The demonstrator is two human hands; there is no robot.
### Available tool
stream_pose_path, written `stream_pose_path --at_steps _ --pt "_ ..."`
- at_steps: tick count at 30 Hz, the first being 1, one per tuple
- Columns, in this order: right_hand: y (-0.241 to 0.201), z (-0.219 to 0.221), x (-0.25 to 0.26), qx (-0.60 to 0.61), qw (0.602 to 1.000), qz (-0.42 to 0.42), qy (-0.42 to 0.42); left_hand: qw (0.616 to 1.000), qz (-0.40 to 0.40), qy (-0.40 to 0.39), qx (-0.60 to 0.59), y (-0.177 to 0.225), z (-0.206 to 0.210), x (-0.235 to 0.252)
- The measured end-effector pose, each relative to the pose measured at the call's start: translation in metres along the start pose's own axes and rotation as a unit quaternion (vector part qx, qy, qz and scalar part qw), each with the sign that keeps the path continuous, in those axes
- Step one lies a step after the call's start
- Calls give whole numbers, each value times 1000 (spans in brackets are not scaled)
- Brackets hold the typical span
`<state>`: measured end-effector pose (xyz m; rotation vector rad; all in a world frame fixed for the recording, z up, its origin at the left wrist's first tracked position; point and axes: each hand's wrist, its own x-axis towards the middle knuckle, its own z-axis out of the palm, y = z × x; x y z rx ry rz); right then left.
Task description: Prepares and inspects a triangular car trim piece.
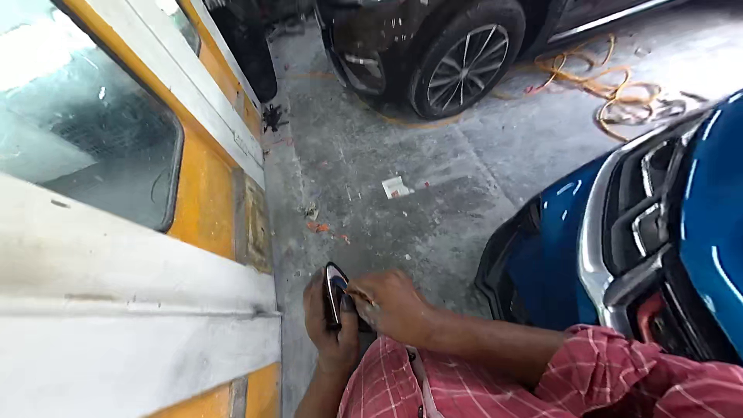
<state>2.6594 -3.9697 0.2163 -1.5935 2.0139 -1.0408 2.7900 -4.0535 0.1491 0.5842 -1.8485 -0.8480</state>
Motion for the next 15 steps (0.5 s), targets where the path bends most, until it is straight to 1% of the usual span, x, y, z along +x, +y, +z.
stream_pose_path --at_steps 3,5,9,12,15 --pt "16 2 62 16 998 58 -14 999 29 -17 -33 -46 15 52" --pt "24 3 102 40 996 75 -8 996 49 -26 -65 -72 20 91" --pt "28 5 185 32 997 6 73 992 73 -48 -93 -110 18 178" --pt "40 4 243 51 993 -19 102 990 32 -43 -133 -136 26 233" --pt "58 1 293 80 991 -30 102 986 -16 -27 -163 -162 40 284"
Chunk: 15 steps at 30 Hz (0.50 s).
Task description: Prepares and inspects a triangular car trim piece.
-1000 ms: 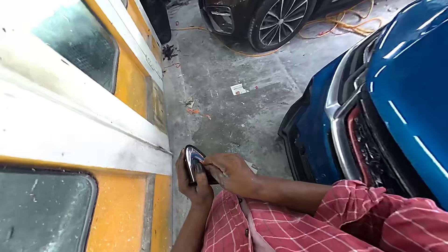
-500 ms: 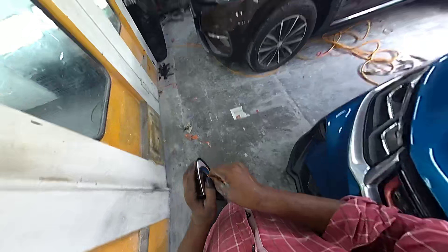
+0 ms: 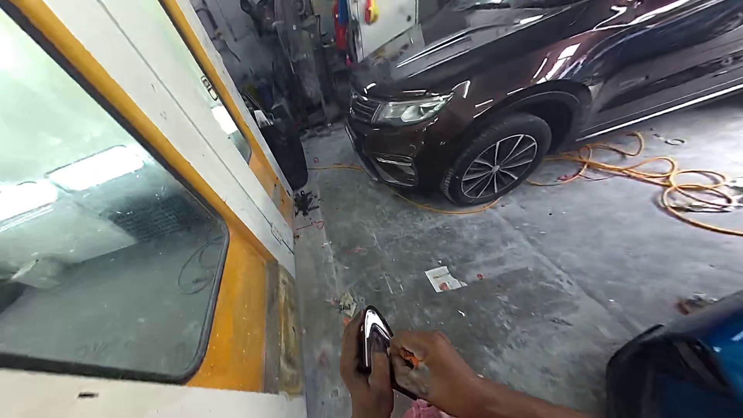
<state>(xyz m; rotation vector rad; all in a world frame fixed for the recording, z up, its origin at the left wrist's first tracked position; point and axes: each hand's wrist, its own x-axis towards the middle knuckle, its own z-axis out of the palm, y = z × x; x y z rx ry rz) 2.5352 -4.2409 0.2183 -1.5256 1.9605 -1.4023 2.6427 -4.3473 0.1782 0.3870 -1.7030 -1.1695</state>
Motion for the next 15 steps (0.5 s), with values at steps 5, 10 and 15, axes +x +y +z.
stream_pose_path --at_steps 5,10,15 --pt "51 -16 73 186 971 -55 -142 977 -179 101 -49 -58 8 81" --pt "100 -75 155 312 922 -21 -228 925 -316 193 -85 -113 36 175" --pt "163 -150 255 324 919 24 -226 926 -268 249 -91 -159 53 277"
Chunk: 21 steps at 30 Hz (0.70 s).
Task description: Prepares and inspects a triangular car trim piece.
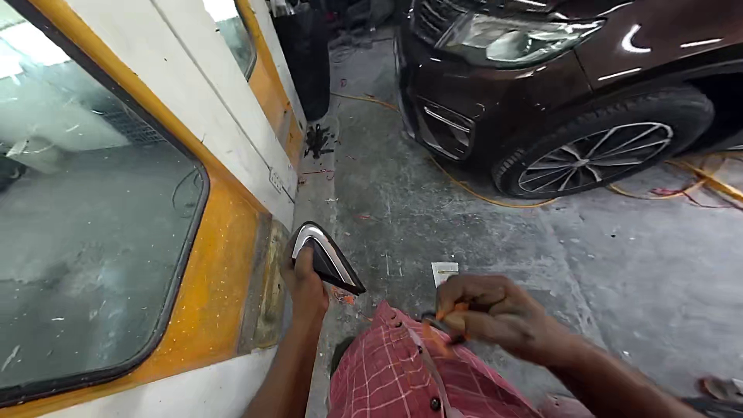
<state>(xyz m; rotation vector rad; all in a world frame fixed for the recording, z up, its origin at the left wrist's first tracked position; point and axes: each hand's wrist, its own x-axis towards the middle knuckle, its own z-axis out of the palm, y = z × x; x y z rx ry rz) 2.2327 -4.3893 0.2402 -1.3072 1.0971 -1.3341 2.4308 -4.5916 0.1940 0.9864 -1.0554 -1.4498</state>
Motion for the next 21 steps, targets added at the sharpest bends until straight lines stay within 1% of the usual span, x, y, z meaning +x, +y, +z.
stream_pose_path --at_steps 2,4,5,7,9,10,11,14,16,18,21 --pt "9 -43 29 -29 999 14 10 1000 -1 -29 -2 -1 23 19" --pt "18 -76 62 -55 998 10 20 998 -14 -53 -13 -6 47 44" --pt "22 -86 78 -67 997 16 38 998 -22 -59 -17 -11 57 57" --pt "31 -97 111 -86 990 39 103 996 -39 -70 -29 -21 76 85" --pt "39 -110 149 -115 977 54 168 992 -60 -100 -50 -30 93 118" --pt "42 -117 167 -121 973 64 184 988 -75 -118 -63 -34 99 135" --pt "46 -125 186 -111 974 75 182 983 -88 -141 -76 -39 105 151" --pt "50 -152 246 -71 981 121 136 960 -124 -207 -140 -44 124 209" --pt "46 -171 289 -83 980 130 124 947 -149 -232 -164 -40 141 251" --pt "42 -185 330 -125 977 108 136 938 -158 -257 -168 -37 156 289" --pt "42 -199 388 -182 963 56 193 927 -141 -310 -156 -33 175 344"
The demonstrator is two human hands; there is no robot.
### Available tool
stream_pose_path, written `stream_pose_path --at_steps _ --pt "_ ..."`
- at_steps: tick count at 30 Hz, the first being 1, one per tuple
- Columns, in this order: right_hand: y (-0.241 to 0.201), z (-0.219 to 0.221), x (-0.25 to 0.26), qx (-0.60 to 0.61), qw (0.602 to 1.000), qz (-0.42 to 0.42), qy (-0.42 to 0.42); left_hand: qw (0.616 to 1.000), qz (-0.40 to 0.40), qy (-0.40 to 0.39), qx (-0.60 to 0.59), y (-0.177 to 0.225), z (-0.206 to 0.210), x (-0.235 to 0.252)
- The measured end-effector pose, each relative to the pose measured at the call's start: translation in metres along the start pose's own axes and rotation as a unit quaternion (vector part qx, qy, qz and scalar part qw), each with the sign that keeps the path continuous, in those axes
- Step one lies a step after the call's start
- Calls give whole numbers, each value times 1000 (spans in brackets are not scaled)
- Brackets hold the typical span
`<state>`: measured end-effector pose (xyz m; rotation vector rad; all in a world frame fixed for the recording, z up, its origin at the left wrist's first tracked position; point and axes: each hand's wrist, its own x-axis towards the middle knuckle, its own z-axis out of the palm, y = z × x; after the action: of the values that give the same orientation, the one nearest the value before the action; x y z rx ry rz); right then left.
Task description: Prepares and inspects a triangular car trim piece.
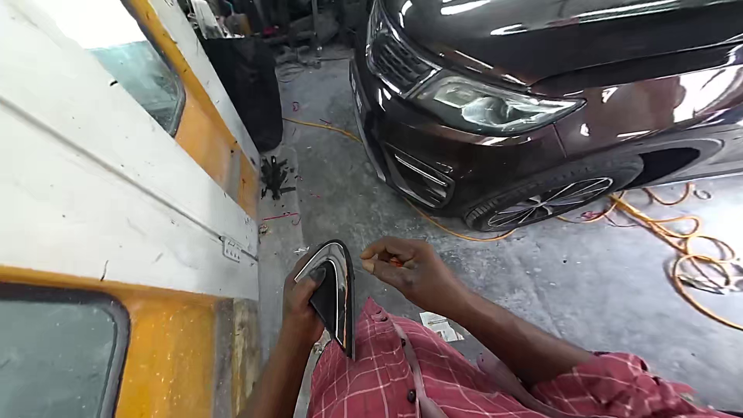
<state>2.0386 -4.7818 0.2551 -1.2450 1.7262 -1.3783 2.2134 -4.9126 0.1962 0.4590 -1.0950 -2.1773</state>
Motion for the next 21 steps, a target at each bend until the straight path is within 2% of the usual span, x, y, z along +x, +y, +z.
stream_pose_path --at_steps 4,10,16,21 --pt "6 6 68 -59 997 -29 40 999 3 -19 38 13 -14 65" --pt "40 -6 169 -86 995 -29 40 997 31 -2 74 13 -20 158" --pt "71 -48 275 -99 994 -40 31 985 93 47 138 7 -9 266" --pt "83 -95 361 -19 1000 4 5 969 140 83 188 7 13 355"
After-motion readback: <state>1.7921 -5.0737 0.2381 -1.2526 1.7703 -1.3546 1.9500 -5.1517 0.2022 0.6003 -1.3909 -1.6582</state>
